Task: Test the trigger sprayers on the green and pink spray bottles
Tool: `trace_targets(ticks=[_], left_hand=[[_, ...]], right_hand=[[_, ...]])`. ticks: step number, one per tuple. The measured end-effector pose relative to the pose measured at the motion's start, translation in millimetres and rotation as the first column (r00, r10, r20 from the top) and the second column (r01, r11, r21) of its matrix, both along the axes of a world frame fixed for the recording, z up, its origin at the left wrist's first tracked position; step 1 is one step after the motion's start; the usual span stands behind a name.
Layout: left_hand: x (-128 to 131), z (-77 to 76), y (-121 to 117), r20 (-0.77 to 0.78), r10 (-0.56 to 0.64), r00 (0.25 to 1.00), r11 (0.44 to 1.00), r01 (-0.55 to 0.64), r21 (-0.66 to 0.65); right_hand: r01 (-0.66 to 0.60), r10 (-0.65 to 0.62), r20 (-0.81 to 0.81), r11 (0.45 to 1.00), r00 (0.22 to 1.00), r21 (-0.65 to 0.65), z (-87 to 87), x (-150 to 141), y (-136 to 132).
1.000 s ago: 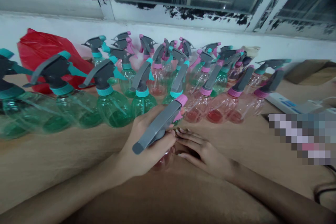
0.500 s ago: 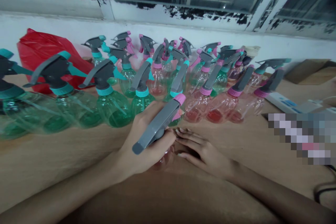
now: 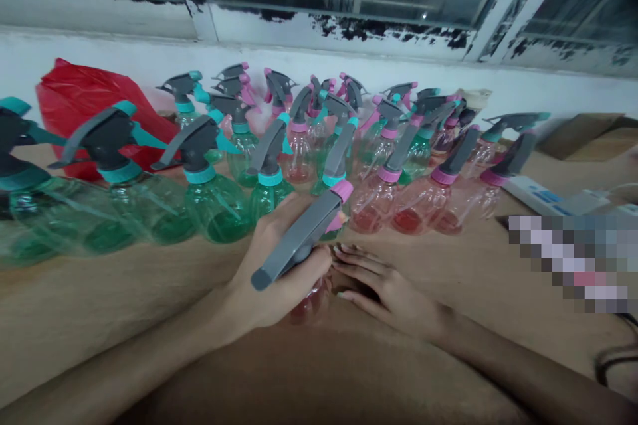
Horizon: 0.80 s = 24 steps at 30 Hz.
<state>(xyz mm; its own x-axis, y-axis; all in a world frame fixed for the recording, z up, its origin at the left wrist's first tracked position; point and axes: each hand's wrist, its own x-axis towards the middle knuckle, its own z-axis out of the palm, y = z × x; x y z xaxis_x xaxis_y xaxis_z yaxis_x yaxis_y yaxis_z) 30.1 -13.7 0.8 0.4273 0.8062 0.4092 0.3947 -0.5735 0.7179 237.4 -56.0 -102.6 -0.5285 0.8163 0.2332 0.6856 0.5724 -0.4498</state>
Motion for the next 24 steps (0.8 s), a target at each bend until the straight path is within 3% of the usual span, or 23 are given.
trace_targets(ticks=[5,17,24], left_hand=[[0,1.1,0,0.017,-0.103,0.994,0.994,0.103,0.041],[1,-2.8,-2,0.025,-0.068,0.997,0.996,0.066,0.055],[9,-5.6,-5,-0.004,-0.008,1.000,1.000,0.008,0.026]], right_hand=[[-0.005,0.006,0.010,1.000,1.000,-0.010,1.7,0,0],[-0.014,0.014,-0.017,1.000,1.000,0.004,-2.1,1,2],[0.050,-0.060,-0.098,0.994,0.993,-0.102,18.7,-4,-8]])
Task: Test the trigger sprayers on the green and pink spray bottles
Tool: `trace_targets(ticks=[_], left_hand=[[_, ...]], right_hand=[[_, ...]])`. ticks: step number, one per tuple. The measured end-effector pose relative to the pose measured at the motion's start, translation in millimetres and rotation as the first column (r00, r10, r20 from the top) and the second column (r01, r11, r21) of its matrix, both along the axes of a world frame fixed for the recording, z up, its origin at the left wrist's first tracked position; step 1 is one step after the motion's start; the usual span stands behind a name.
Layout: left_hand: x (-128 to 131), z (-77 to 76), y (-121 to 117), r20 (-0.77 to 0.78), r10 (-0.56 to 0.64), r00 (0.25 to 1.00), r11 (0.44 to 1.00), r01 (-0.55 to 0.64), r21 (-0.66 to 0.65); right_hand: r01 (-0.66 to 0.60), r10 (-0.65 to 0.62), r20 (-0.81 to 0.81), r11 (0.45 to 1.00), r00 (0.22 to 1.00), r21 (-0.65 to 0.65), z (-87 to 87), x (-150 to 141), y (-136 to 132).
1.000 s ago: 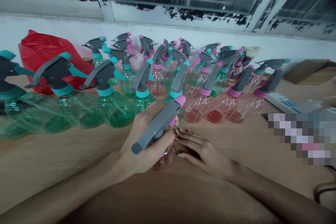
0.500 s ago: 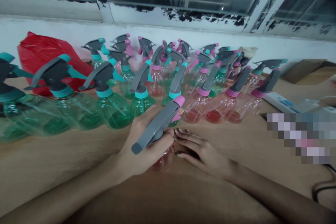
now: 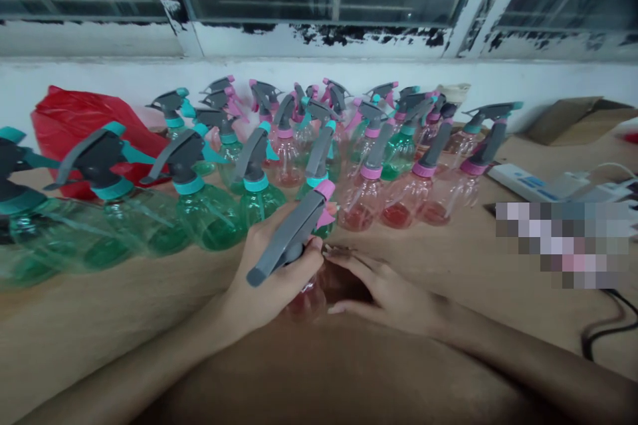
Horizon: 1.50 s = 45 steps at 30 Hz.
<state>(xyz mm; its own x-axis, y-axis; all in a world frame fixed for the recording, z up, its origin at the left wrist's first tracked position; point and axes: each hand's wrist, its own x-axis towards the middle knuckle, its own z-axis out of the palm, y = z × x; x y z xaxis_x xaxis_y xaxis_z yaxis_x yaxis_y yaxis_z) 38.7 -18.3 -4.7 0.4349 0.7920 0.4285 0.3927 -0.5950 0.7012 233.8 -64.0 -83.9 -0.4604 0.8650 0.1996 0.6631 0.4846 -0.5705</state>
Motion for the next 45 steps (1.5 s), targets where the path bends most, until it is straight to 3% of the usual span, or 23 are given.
trace_targets(ticks=[4,8,15,19,22,26,34,37,45], left_hand=[[18,-4.4,-2,0.009,0.013,1.000,0.999,-0.013,-0.044],[51,-6.4,-7,0.060,-0.079,0.995,0.991,0.085,-0.103],[118,-3.6,-19,0.122,-0.276,0.953,0.945,0.293,-0.147],[147,-1.9,-22,0.110,-0.382,0.917,0.899,0.397,-0.187],[157,-6.3,-25,0.045,-0.447,0.893,0.881,0.448,-0.148],[153,-20.2,-31,-0.050,-0.431,0.901,0.900,0.426,-0.089],[120,-38.7,-26,-0.258,-0.330,0.908,0.938,0.285,-0.196],[108,-42.1,-22,-0.283,-0.285,0.916,0.942,0.213,-0.261],[93,-50.1,-14,-0.297,-0.258,0.919,0.912,0.130,-0.390]], right_hand=[[0.081,-0.083,-0.071,0.996,0.994,-0.038,21.1,1,-13],[0.200,-0.200,-0.123,0.980,0.972,-0.010,33.5,10,-27],[0.352,-0.322,-0.170,0.915,0.932,0.199,21.9,43,-46],[0.415,-0.395,-0.141,0.895,0.908,0.165,25.6,69,-55],[0.422,-0.407,-0.134,0.900,0.904,0.108,32.0,93,-63],[0.477,-0.473,-0.067,0.862,0.878,0.173,32.2,133,-72],[0.611,-0.649,0.024,0.727,0.760,0.312,32.1,207,-54],[0.630,-0.666,0.076,0.732,0.742,0.260,38.3,223,-38],[0.628,-0.648,-0.008,0.736,0.762,0.252,34.0,254,-3]])
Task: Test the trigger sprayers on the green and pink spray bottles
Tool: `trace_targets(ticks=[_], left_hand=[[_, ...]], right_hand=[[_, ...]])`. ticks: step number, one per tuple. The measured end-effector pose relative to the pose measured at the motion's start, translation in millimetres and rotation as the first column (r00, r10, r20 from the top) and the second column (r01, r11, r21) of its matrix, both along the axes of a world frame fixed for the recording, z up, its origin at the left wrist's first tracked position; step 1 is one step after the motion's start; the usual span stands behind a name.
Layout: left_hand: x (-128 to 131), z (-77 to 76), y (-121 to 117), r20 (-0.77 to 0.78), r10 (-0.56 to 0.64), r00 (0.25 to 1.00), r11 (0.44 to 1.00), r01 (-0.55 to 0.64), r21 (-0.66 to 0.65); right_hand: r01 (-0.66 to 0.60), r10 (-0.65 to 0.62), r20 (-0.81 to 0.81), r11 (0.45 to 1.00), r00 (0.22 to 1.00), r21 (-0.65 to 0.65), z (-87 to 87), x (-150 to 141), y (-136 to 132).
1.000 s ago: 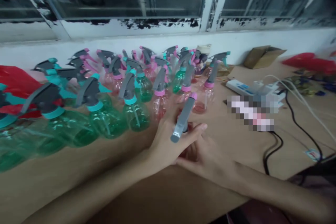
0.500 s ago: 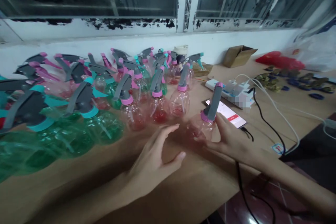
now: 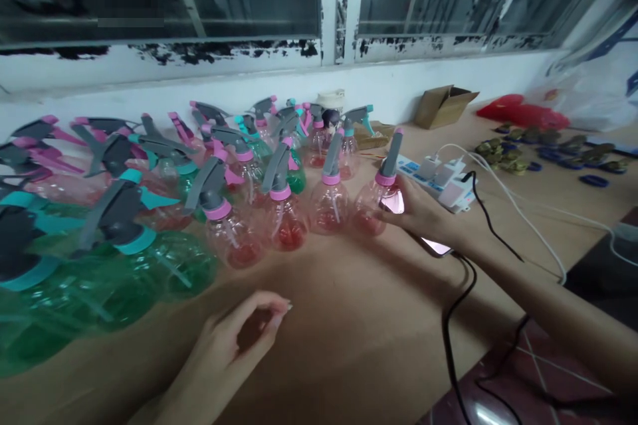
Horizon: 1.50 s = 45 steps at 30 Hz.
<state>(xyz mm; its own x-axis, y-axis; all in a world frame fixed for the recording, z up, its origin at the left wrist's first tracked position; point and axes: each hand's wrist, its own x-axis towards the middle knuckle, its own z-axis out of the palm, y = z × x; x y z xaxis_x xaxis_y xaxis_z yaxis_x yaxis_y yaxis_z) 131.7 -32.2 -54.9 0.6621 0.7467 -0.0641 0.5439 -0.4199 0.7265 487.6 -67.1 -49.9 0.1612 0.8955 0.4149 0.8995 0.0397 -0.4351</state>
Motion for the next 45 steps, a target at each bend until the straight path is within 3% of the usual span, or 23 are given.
trace_targets(ticks=[6,13,16,20,22,23,25,26,28,30,32,35,37,39,41,45], left_hand=[[6,-2.4,6,-0.057,-0.027,0.998,0.999,0.024,-0.048],[15,-0.4,10,-0.020,-0.064,0.998,0.996,0.062,-0.070],[20,8.7,7,0.018,-0.060,0.998,0.994,0.062,-0.087],[20,15.5,3,0.165,-0.066,0.984,0.973,0.101,-0.210],[16,14.6,2,0.274,-0.045,0.961,0.926,0.142,-0.349],[14,14.0,1,0.323,-0.045,0.945,0.876,0.193,-0.442],[7,14.0,0,0.403,-0.071,0.913,0.718,0.327,-0.615],[2,14.9,-2,0.431,-0.100,0.897,0.633,0.391,-0.668],[-10,17.8,-7,0.466,-0.126,0.876,0.547,0.454,-0.704],[-27,20.5,-14,0.483,-0.108,0.869,0.535,0.460,-0.708],[-47,22.1,-21,0.480,-0.054,0.875,0.563,0.424,-0.709],[-78,21.6,-30,0.450,0.006,0.893,0.606,0.355,-0.712],[-98,19.0,-33,0.445,0.019,0.895,0.617,0.340,-0.710],[-116,14.1,-33,0.447,0.043,0.893,0.620,0.327,-0.713],[-133,8.1,-32,0.446,0.095,0.890,0.608,0.302,-0.734],[-164,2.3,-28,0.430,0.178,0.885,0.600,0.248,-0.760]], right_hand=[[0.016,-0.017,0.008,0.998,1.000,0.061,-0.9,7,16],[0.020,-0.020,0.001,0.998,1.000,0.062,-4.2,11,27],[0.048,-0.048,-0.002,0.994,0.999,0.098,-7.8,6,13],[0.213,-0.221,0.008,0.945,0.975,0.250,-4.4,-24,-28],[0.155,-0.159,-0.010,0.945,0.987,0.287,4.3,-55,-48],[0.096,-0.098,-0.008,0.959,0.995,0.267,9.8,-73,-55],[-0.164,0.163,0.014,0.984,0.986,0.072,21.1,-114,-63],[-0.349,0.349,-0.004,0.937,0.937,-0.033,25.8,-134,-63],[-0.589,0.580,-0.104,0.798,0.808,-0.124,32.0,-172,-56],[-0.694,0.667,-0.193,0.692,0.720,-0.197,33.7,-203,-45],[-0.760,0.691,-0.316,0.604,0.650,-0.240,31.9,-229,-32],[-0.876,0.671,-0.563,0.390,0.482,-0.285,24.9,-264,-15],[-0.927,0.602,-0.706,0.218,0.374,-0.305,19.2,-286,-5],[-0.949,0.508,-0.805,0.095,0.307,-0.301,14.1,-309,1],[-0.968,0.421,-0.875,0.036,0.240,-0.248,10.1,-330,5],[-0.993,0.305,-0.946,-0.010,0.110,-0.119,4.8,-358,12]])
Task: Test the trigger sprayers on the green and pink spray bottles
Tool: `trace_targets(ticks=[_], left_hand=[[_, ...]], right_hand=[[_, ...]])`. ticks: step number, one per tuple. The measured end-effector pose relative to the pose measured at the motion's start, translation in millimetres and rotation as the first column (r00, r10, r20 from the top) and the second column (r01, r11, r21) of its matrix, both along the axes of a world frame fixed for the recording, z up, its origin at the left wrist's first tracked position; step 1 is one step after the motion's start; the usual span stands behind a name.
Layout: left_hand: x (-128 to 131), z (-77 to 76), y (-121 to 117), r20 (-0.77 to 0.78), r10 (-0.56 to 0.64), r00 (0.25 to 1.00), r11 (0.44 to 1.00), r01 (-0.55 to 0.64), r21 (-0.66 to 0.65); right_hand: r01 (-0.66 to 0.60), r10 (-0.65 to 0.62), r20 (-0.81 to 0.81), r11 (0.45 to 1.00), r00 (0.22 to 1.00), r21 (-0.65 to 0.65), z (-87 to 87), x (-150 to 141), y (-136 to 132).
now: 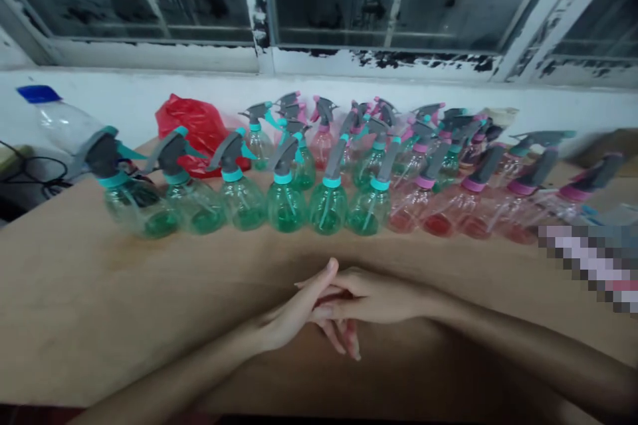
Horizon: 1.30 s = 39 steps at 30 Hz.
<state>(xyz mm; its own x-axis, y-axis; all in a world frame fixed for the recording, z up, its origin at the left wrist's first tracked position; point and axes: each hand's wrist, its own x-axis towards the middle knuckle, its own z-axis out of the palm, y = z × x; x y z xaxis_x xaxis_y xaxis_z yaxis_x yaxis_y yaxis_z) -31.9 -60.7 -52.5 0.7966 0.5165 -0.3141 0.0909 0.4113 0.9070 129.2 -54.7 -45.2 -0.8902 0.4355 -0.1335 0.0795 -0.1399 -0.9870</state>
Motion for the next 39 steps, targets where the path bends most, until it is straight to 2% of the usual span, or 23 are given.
trace_targets(ticks=[4,7,9,12,15,17,21,24,27,30,31,32,33,35,37,39], left_hand=[[-22,4.0,5,0.025,0.025,0.999,0.997,-0.023,-0.077],[-29,3.6,9,0.070,0.014,0.997,0.989,-0.004,-0.146],[-29,0.3,10,0.079,0.026,0.997,0.988,-0.013,-0.157],[-27,-6.0,10,0.069,0.073,0.995,0.989,-0.064,-0.133],[-25,-10.4,8,0.060,0.096,0.994,0.992,-0.090,-0.092],[-24,-11.6,7,0.045,0.112,0.993,0.991,-0.108,-0.073],[-28,-7.1,12,-0.070,0.105,0.992,0.993,-0.101,0.058],[-43,3.3,19,-0.168,0.114,0.979,0.974,-0.077,0.212],[-72,17.0,27,-0.239,0.186,0.953,0.926,-0.088,0.366],[-113,32.4,31,-0.306,0.349,0.886,0.836,-0.147,0.529],[-128,37.7,31,-0.330,0.446,0.832,0.779,-0.179,0.601],[-144,42.9,30,-0.347,0.591,0.729,0.659,-0.187,0.729],[-159,47.9,29,-0.328,0.672,0.664,0.597,-0.223,0.771],[-190,56.2,28,-0.252,0.790,0.560,0.482,-0.312,0.818],[-218,61.8,30,-0.135,0.908,0.396,0.302,-0.398,0.866],[-240,64.2,36,-0.019,0.970,0.242,0.124,-0.427,0.896]], right_hand=[[0.003,-0.002,-0.051,1.000,0.999,0.019,-2.0,-7,10],[0.069,-0.070,-0.004,0.988,0.998,0.140,-3.0,-7,14],[0.126,-0.138,0.027,0.955,0.990,0.269,-4.1,-8,14],[0.203,-0.240,0.030,0.874,0.970,0.442,-5.0,-11,14],[0.231,-0.290,0.026,0.810,0.957,0.539,-4.1,-13,16],[0.225,-0.293,0.027,0.788,0.956,0.573,-2.7,-14,18],[0.138,-0.232,0.067,0.758,0.970,0.637,1.0,-18,23],[0.070,-0.245,0.131,0.672,0.961,0.737,4.1,-24,23],[0.081,-0.369,0.163,0.564,0.915,0.822,7.4,-34,22],[0.094,-0.444,0.147,0.478,0.884,0.873,11.4,-44,19],[0.086,-0.448,0.149,0.462,0.881,0.883,12.8,-47,18],[0.072,-0.449,0.157,0.454,0.880,0.888,14.1,-50,17],[0.057,-0.446,0.169,0.450,0.879,0.891,15.0,-54,16],[0.031,-0.435,0.189,0.449,0.880,0.893,15.4,-62,15],[0.017,-0.425,0.199,0.452,0.883,0.892,13.9,-71,15],[0.009,-0.407,0.198,0.454,0.892,0.891,11.2,-81,15]])
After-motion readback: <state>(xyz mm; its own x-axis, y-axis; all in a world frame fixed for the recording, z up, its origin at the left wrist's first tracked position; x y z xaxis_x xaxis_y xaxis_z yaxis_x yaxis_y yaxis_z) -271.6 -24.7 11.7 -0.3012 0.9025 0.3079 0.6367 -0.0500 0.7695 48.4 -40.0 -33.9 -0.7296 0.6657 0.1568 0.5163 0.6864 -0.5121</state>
